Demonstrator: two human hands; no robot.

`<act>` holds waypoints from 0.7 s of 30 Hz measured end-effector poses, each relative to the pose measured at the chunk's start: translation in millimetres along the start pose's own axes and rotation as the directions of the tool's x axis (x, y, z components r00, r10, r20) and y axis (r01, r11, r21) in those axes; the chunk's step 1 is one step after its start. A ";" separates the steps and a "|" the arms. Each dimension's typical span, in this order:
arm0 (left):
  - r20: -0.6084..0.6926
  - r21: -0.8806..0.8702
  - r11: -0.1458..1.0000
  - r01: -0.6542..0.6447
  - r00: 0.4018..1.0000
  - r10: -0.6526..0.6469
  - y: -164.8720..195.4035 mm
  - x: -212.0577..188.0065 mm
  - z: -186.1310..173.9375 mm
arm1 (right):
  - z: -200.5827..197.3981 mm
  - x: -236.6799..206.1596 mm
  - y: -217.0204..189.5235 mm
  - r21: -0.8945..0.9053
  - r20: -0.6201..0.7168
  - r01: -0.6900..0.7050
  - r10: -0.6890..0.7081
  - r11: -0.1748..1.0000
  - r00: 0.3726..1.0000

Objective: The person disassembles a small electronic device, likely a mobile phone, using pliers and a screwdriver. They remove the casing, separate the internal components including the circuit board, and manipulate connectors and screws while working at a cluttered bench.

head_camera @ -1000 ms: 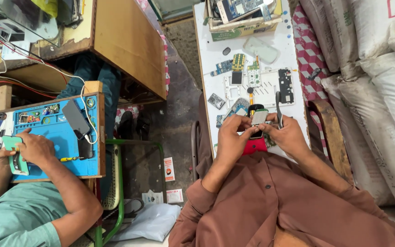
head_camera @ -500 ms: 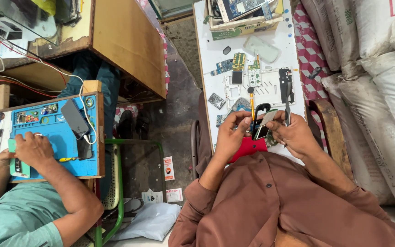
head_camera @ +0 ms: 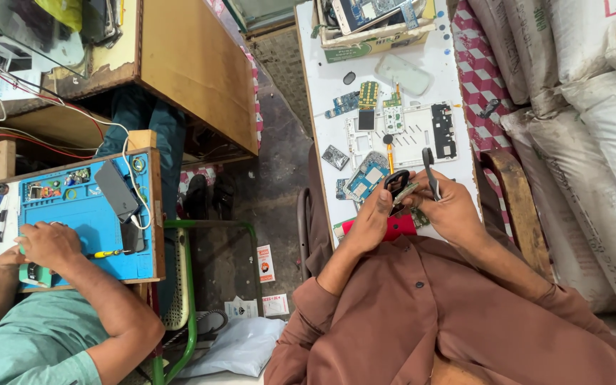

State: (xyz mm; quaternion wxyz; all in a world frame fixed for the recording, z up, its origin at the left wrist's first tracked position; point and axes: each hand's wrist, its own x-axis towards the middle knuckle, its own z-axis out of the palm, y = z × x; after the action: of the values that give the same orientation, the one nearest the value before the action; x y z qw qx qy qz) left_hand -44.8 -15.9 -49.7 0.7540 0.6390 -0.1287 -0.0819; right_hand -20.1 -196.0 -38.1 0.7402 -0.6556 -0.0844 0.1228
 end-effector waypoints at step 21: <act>-0.053 0.310 0.951 -0.013 0.998 0.031 27.8 -0.1 -3.5 | -12.6 11.1 3.0 0.105 -0.046 -0.077 0.083 0.991 0.996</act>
State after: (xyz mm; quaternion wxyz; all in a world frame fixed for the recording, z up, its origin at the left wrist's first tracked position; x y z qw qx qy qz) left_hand -45.0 -7.8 -22.9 0.6487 0.7499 -0.1254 -0.0341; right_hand -6.0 -204.4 -43.1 0.7695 -0.6222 -0.0329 0.1401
